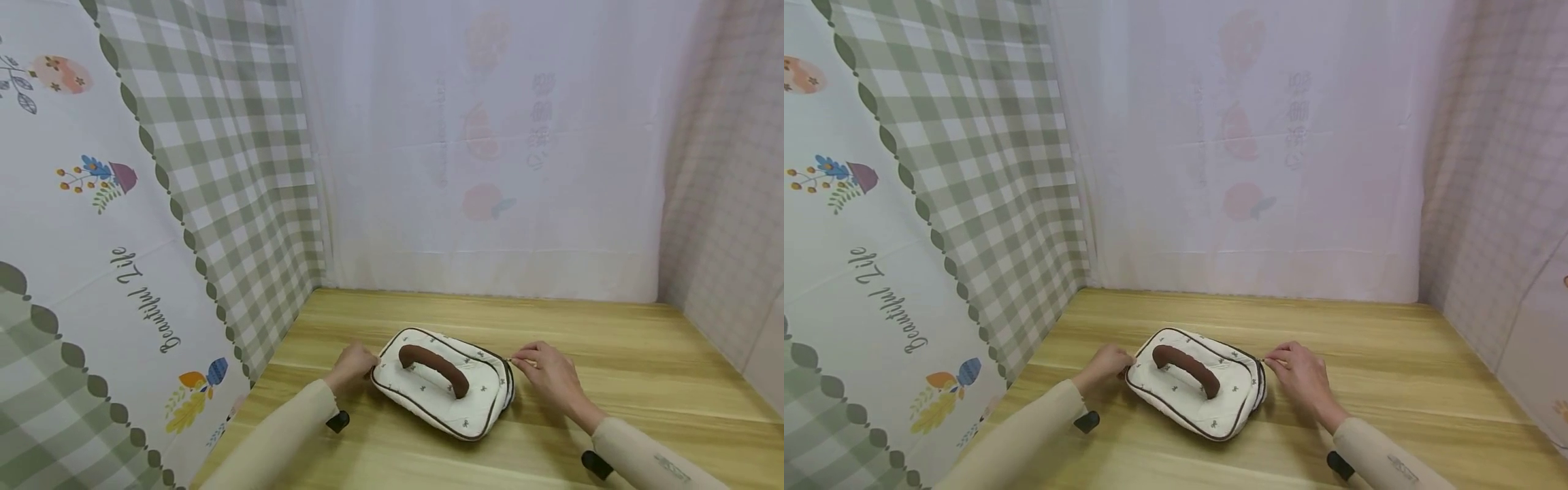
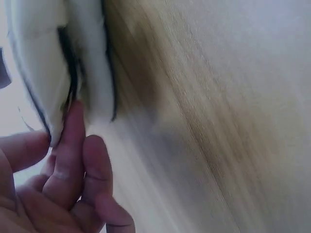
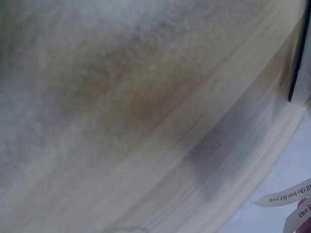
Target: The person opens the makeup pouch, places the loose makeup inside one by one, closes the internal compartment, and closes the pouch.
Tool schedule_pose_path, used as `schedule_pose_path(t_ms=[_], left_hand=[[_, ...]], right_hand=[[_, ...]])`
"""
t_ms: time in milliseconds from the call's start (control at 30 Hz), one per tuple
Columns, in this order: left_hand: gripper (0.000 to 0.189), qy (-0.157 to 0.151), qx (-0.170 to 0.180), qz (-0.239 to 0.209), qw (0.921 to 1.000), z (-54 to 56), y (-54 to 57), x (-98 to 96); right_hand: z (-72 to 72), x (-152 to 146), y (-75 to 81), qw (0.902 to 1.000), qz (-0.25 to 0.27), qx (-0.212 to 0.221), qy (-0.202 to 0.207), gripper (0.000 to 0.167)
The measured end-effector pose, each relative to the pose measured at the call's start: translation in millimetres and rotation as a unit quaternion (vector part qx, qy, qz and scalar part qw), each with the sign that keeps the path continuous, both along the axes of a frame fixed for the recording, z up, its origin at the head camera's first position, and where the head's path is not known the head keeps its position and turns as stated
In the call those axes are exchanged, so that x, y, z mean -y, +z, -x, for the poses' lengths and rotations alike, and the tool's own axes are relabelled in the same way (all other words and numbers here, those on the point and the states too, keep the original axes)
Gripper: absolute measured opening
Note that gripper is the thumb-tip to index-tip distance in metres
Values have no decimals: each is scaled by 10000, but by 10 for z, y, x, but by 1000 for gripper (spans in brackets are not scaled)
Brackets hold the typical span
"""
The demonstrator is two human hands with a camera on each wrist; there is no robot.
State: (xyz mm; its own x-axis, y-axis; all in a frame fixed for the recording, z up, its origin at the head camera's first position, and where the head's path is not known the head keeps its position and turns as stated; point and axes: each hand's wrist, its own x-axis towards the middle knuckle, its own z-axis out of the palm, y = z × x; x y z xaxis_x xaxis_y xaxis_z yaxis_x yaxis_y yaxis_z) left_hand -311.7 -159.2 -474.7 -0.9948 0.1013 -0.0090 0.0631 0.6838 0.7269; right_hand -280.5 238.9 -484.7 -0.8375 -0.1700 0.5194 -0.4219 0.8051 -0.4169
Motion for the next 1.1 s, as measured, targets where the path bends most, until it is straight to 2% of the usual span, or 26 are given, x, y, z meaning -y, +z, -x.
schedule_pose_path(t_ms=[67, 133, 200, 267, 333, 400, 500, 600, 700, 867, 967, 1100], left_hand=[[35, -277, 206, -159, 9993, -46, 37, 19], [29, -402, 539, -217, 9975, -64, 73, 28], [24, -501, 874, 7, 9949, -62, 129, 25], [23, -674, 1023, 462, 9914, -26, 181, 37], [27, -787, 913, 1011, 9875, 41, 239, 36], [31, -820, 635, 1321, 9858, 130, 289, 14], [35, -848, 167, 1289, 9879, 290, 339, -58], [43, -1188, -35, 1007, 9878, 434, 375, -174], [53, -1655, -47, 937, 9817, 540, 410, -320], [45, -2230, -49, 1153, 9680, 641, 433, -541], [32, -2373, 39, 1150, 9646, 673, 413, -623], [18, -2388, -26, 1073, 9651, 699, 369, -666]], right_hand=[[24, -3, -8, 10000, -32, 27, -14, 5], [41, -6, -16, 10000, -39, 53, -16, 5], [51, -9, -24, 9999, -14, 103, -24, 6], [60, -13, -33, 9999, 21, 153, -27, 6], [65, -18, -39, 9998, 54, 192, -20, 6], [69, -22, -48, 9997, 88, 241, -12, 5], [73, -22, -56, 9995, 138, 292, 27, 5], [77, -14, -67, 9994, 147, 305, 58, 6], [81, -11, -82, 9994, 178, 295, 69, 5], [79, -2, -96, 9994, 229, 259, 59, 4], [75, 3, -90, 9994, 186, 277, 45, 5], [68, 5, -67, 9993, 127, 351, 9, 5]])
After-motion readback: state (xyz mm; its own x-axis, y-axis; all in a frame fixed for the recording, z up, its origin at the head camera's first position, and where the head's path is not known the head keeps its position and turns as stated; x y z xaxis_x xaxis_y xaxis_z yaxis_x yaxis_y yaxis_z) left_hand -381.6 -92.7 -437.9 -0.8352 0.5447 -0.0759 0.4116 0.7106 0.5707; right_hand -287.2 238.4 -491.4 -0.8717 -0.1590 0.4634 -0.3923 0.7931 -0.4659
